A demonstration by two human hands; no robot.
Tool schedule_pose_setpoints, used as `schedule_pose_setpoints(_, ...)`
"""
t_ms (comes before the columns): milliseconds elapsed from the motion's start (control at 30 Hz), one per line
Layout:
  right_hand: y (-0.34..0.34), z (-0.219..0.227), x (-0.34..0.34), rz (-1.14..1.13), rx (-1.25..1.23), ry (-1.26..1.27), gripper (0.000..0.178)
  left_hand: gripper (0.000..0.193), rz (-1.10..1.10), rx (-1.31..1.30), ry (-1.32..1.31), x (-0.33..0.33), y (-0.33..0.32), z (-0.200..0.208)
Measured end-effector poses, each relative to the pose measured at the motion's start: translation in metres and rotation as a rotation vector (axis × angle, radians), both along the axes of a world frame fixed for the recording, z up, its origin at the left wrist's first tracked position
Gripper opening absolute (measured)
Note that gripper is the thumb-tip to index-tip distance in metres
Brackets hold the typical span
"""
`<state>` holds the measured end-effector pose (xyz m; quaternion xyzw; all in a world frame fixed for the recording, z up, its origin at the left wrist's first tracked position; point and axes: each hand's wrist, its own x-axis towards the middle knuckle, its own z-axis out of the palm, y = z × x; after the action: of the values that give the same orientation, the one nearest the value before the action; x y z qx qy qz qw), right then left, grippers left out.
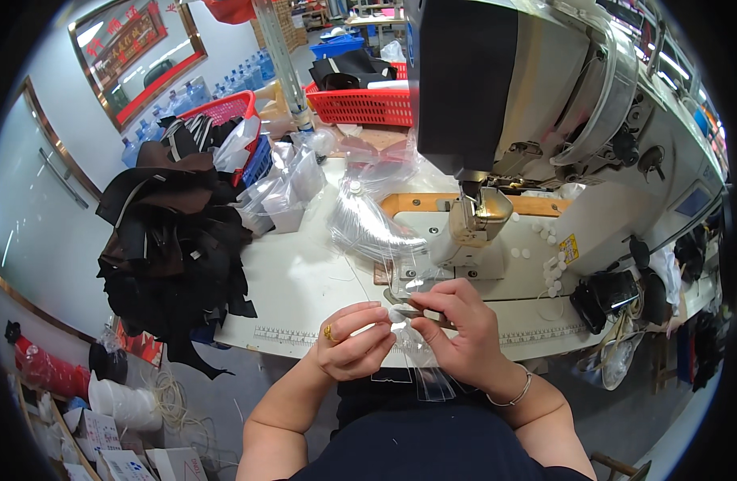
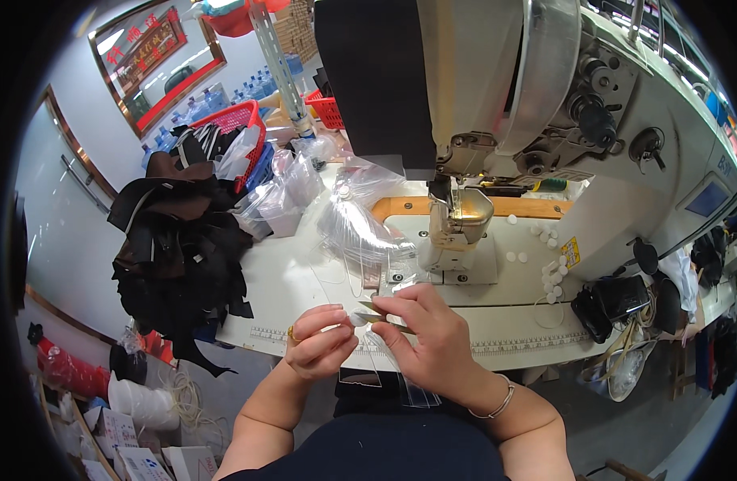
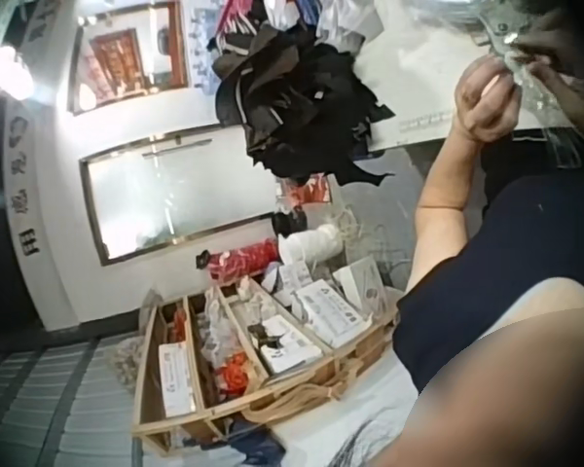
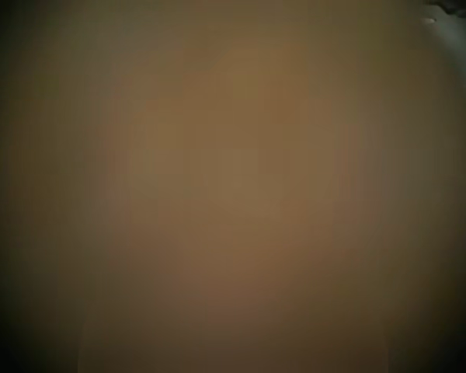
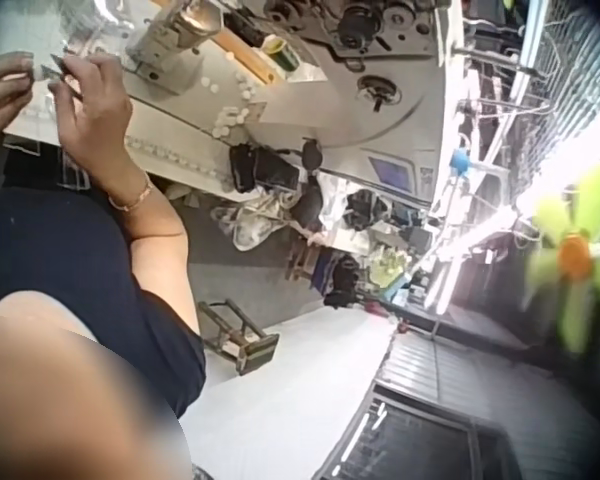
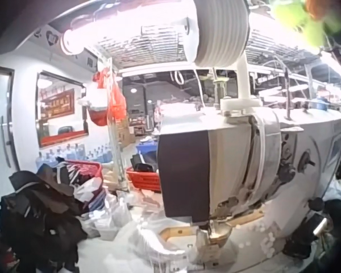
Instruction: Stitching small white circular components onto a transparent plastic shoe part using an industrial sewing machine.
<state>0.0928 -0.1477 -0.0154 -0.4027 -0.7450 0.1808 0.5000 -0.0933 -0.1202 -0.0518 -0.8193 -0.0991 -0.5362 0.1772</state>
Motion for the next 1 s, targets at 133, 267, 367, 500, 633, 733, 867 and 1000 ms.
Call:
schedule_pose_setpoints(133,0.004,-0.003,0.001,0.047,0.014,-0.077,0.020,0.016,-0.001,0.007,0.010,0.000,-0.001,-0.001)
schedule_pose_setpoints(267,0.001,0.004,0.003,0.046,-0.010,0.023,0.019,0.016,-0.005,0.006,-0.006,-0.002,0.001,-0.003)
schedule_pose_setpoints(367,0.002,0.002,0.003,0.044,-0.003,-0.008,0.018,0.017,-0.020,-0.018,-0.004,-0.002,0.000,-0.004)
schedule_pose_setpoints(500,0.006,-0.002,0.004,0.083,-0.031,-0.057,0.020,0.017,-0.042,-0.012,0.000,-0.001,0.000,-0.004)
schedule_pose_setpoints(633,0.007,-0.001,0.004,0.076,-0.049,0.120,0.020,0.016,-0.053,-0.023,-0.003,0.000,0.002,-0.005)
schedule_pose_setpoints(733,0.003,-0.003,0.005,0.099,-0.052,-0.054,0.019,0.016,-0.060,-0.039,0.002,0.001,0.002,-0.005)
schedule_pose_setpoints(867,0.012,-0.003,0.012,-0.025,0.042,0.099,0.016,0.022,0.117,-0.291,-0.097,0.004,-0.002,0.000)
schedule_pose_setpoints(1000,-0.005,0.000,0.031,-0.207,0.263,0.197,0.023,0.022,0.124,-1.237,-0.316,-0.012,0.003,0.021)
